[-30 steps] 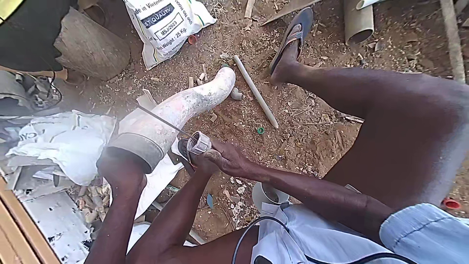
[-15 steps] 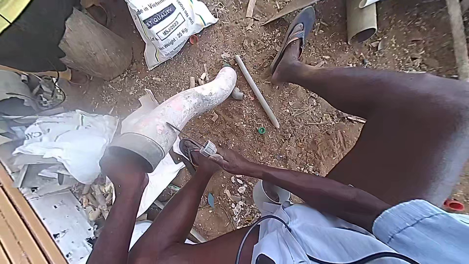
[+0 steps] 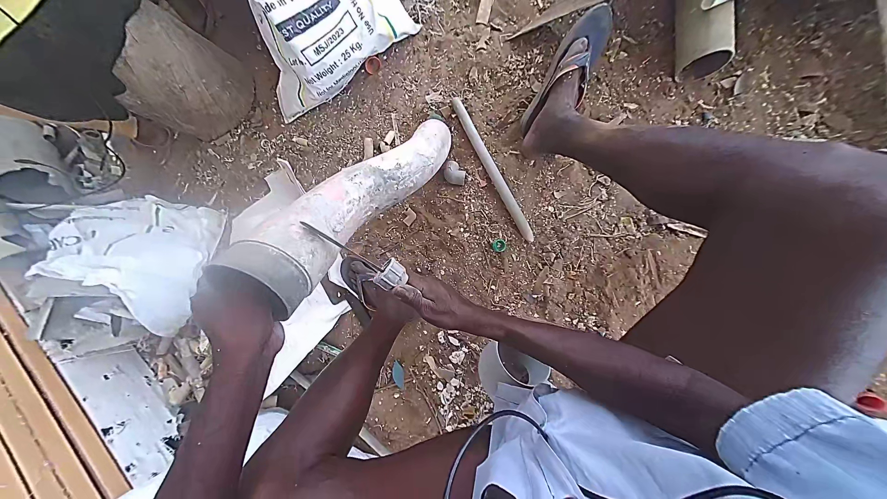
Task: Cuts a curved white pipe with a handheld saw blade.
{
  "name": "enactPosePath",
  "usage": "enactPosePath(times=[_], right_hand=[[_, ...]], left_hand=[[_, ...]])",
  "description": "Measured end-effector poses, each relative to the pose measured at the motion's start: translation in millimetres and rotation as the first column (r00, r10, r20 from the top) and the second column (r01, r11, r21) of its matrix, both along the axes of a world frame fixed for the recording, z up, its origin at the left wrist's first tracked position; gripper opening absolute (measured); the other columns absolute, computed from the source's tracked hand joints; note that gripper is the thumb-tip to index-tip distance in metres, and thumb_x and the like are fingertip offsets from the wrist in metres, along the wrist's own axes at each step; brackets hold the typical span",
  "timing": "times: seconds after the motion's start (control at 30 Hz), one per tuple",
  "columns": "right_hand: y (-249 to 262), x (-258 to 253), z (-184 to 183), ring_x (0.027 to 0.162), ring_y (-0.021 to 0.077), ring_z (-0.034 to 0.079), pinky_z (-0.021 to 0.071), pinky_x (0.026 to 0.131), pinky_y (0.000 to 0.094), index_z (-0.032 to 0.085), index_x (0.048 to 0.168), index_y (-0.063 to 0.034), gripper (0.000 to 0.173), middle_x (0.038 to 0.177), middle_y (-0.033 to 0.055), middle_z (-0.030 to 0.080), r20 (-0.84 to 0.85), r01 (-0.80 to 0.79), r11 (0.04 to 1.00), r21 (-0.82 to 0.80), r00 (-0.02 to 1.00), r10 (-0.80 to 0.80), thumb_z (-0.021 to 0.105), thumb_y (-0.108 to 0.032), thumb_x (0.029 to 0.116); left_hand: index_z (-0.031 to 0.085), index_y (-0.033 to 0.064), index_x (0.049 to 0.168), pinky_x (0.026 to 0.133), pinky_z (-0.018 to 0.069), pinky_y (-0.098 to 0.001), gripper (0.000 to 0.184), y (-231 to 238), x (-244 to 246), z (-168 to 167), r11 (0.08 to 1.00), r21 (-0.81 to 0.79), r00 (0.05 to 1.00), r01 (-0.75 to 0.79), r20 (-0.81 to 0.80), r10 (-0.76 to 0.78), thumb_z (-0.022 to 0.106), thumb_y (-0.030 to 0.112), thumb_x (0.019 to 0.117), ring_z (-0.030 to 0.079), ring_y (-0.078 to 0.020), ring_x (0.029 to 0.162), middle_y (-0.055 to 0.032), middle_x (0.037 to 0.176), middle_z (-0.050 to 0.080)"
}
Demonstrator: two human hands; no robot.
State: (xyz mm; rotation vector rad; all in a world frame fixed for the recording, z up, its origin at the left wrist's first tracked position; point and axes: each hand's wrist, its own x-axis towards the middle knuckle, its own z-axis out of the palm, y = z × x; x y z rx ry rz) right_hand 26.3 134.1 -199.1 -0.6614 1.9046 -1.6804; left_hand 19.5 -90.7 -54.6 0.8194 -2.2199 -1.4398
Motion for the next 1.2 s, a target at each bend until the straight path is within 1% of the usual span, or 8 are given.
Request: enactPosePath(times=[0.1, 0.17, 0.27, 0.43, 0.67, 0.8, 1.03, 1.2], right_hand=[[12, -6, 25, 0.086, 0.0226, 0.067, 0.0544, 0.079, 0.0446, 0.047, 0.146, -0.0028, 0.054, 0.096, 0.0138, 0.068, -0.023, 0.031, 0.999, -0.044, 0.999, -0.032, 0.041, -0.042, 0.1094], [15, -6, 49, 0.093, 0.0224, 0.07, 0.0579, 0.082, 0.0448, 0.037, 0.155, -0.0041, 0.059, 0.107, 0.0142, 0.071, -0.089, 0.046, 0.992, -0.115, 0.994, -0.056, 0.044, -0.039, 0.1088], [5, -16, 50, 0.093, 0.0259, 0.071, 0.0583, 0.081, 0.0468, 0.043, 0.152, 0.0005, 0.056, 0.108, 0.0168, 0.071, -0.179, 0.082, 0.986, -0.146, 0.978, -0.107, 0.045, -0.036, 0.1085], [13, -6, -11, 0.101, 0.028, 0.069, 0.0533, 0.092, 0.0499, 0.05, 0.148, -0.0046, 0.052, 0.111, 0.0183, 0.07, 0.055, 0.121, 0.991, 0.054, 0.991, -0.124, 0.04, -0.039, 0.1105], [3, -17, 57, 0.107, 0.0241, 0.069, 0.0564, 0.092, 0.0446, 0.047, 0.148, 0.0032, 0.052, 0.122, 0.0186, 0.069, -0.157, 0.103, 0.976, -0.191, 0.979, -0.134, 0.045, -0.031, 0.1088], [5, -4, -6, 0.1, 0.0259, 0.068, 0.0526, 0.091, 0.0477, 0.054, 0.142, -0.0022, 0.051, 0.11, 0.0183, 0.069, 0.047, 0.073, 0.997, -0.001, 0.996, -0.073, 0.04, -0.04, 0.11], [0, -12, 55, 0.098, 0.0224, 0.07, 0.0579, 0.085, 0.0432, 0.049, 0.146, 0.003, 0.052, 0.111, 0.0169, 0.07, -0.148, 0.13, 0.971, -0.199, 0.976, -0.16, 0.044, -0.033, 0.1089], [-4, -1, 2, 0.089, 0.0246, 0.066, 0.0525, 0.082, 0.0458, 0.057, 0.132, 0.0014, 0.049, 0.096, 0.0165, 0.067, 0.006, 0.065, 0.997, -0.034, 0.998, -0.065, 0.04, -0.039, 0.1096]], left_hand=[[0.057, 0.0059, 0.125, 0.09, 0.0576, -0.0386, 0.029, 2, -4, 2, 1.0, -0.019, 1.0, -0.008, 0.004, 0.008, 0.04, 0.024, 0.1107, 0.067, -0.0135, 0.103, -0.0036, 0.109, 0.066], [0.056, 0.0069, 0.126, 0.091, 0.0574, -0.0374, 0.03, 3, -1, 2, 1.0, -0.006, 1.0, -0.006, 0.014, 0.006, 0.036, 0.025, 0.1117, 0.066, -0.0122, 0.103, -0.0024, 0.109, 0.066], [0.056, 0.0062, 0.126, 0.09, 0.0575, -0.0387, 0.032, 4, -6, 5, 1.0, 0.001, 1.0, -0.014, 0.011, 0.014, 0.036, 0.026, 0.1117, 0.066, -0.0135, 0.103, -0.0036, 0.11, 0.066], [0.056, 0.0046, 0.127, 0.092, 0.0565, -0.0393, 0.03, 2, -3, 3, 1.0, -0.013, 1.0, -0.013, 0.014, 0.013, 0.04, 0.024, 0.1109, 0.066, -0.0143, 0.105, -0.0052, 0.112, 0.066], [0.056, 0.0061, 0.123, 0.087, 0.0586, -0.0364, 0.023, 3, -6, 5, 1.0, -0.02, 1.0, 0.01, 0.012, -0.009, 0.044, 0.019, 0.1084, 0.067, -0.0114, 0.099, -0.0016, 0.106, 0.066], [0.056, 0.0046, 0.123, 0.087, 0.0581, -0.0358, 0.025, 2, -5, 4, 0.999, -0.04, 1.0, -0.013, 0.02, 0.014, 0.041, 0.02, 0.1101, 0.066, -0.011, 0.097, -0.0026, 0.105, 0.065], [0.058, 0.0056, 0.12, 0.088, 0.0587, -0.0373, 0.024, 1, -7, 5, 0.997, -0.072, 1.0, 0.024, 0.007, -0.023, 0.044, 0.022, 0.1087, 0.068, -0.0122, 0.099, -0.002, 0.105, 0.067], [0.058, 0.0036, 0.123, 0.09, 0.0569, -0.0404, 0.031, -3, -6, -3, 0.996, -0.087, 0.999, -0.029, 0.01, 0.03, 0.04, 0.025, 0.1103, 0.066, -0.0151, 0.103, -0.0059, 0.11, 0.065]])
